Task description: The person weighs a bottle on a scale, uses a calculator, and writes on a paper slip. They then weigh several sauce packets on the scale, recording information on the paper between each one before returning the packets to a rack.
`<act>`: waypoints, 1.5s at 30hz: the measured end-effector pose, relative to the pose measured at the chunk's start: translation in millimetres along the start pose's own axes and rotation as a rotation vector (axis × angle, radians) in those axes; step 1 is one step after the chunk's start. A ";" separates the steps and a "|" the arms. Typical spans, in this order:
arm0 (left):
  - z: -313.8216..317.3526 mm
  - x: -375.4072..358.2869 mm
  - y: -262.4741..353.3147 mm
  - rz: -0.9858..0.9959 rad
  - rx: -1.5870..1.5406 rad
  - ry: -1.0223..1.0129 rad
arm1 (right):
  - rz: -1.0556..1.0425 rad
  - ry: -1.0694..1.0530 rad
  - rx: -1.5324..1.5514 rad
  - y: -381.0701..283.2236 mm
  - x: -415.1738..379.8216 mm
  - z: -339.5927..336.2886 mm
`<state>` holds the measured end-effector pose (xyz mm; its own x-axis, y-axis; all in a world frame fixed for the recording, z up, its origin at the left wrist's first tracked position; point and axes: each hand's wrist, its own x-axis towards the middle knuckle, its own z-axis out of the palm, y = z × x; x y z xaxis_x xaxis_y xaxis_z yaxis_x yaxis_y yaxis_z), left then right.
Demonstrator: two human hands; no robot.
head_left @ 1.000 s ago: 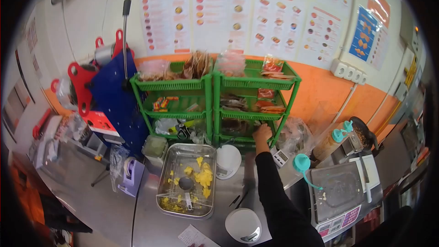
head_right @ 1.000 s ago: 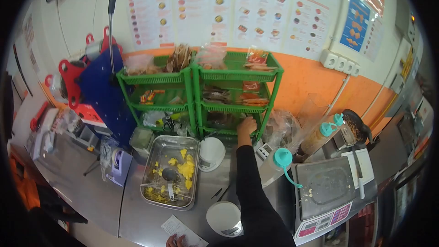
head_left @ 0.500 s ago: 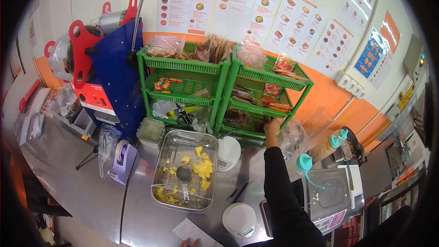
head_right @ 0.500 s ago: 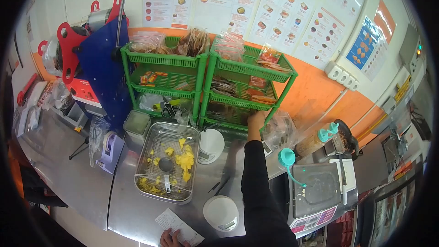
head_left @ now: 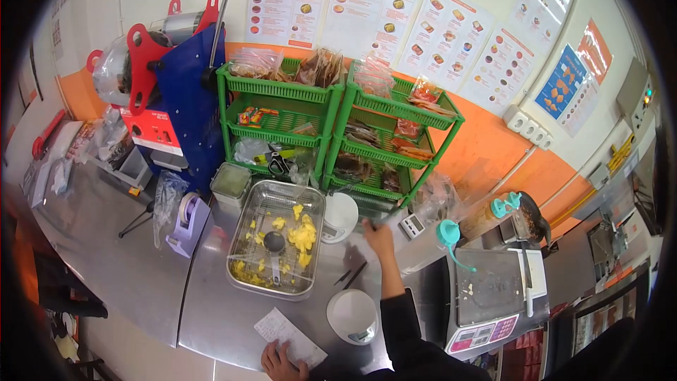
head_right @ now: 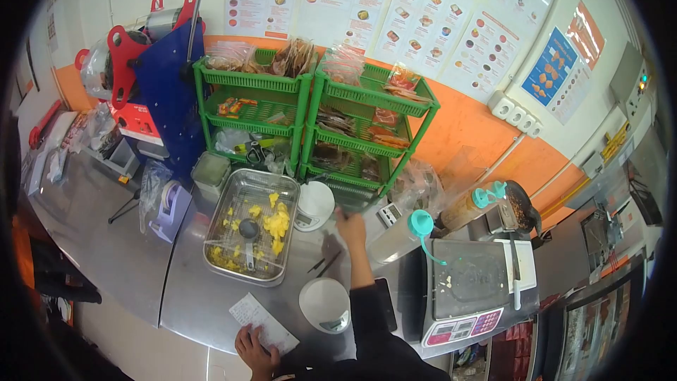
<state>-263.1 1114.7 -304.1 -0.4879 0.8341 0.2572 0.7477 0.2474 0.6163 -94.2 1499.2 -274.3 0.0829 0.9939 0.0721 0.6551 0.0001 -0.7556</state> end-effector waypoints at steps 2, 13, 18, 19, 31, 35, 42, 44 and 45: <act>3.0 -0.5 -5.8 0.015 0.003 0.018 | 0.020 -0.228 0.176 2.6 -40.1 -5.3; -6.6 3.1 6.1 -0.058 0.066 0.076 | 0.096 -0.623 0.922 -13.2 -230.4 -40.9; -5.1 2.3 6.0 -0.097 0.053 0.092 | -0.108 -0.737 0.828 -23.4 -267.7 -6.1; -5.3 2.5 6.1 -0.104 0.053 0.095 | -0.100 -0.736 0.817 -21.2 -271.8 1.9; -0.9 3.5 -0.3 -0.137 0.046 0.079 | -0.504 -0.451 0.522 -26.5 -279.7 73.5; -0.7 4.4 -0.8 -0.147 0.039 0.064 | -0.523 -0.385 0.510 -28.2 -283.7 73.5; 0.4 5.1 -2.4 -0.153 0.048 0.051 | -0.532 -0.369 0.494 -27.0 -284.5 76.1; 0.3 4.8 -2.9 -0.154 0.048 0.047 | -0.547 -0.361 0.490 -27.6 -284.7 76.8; 0.1 4.7 -2.8 -0.154 0.045 0.045 | -0.554 -0.357 0.488 -27.8 -284.8 77.1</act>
<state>-267.4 1118.1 -304.7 -0.6175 0.7618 0.1957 0.6813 0.3938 0.6170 -193.9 1224.5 -324.0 -0.4547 0.8108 0.3686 0.1238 0.4673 -0.8754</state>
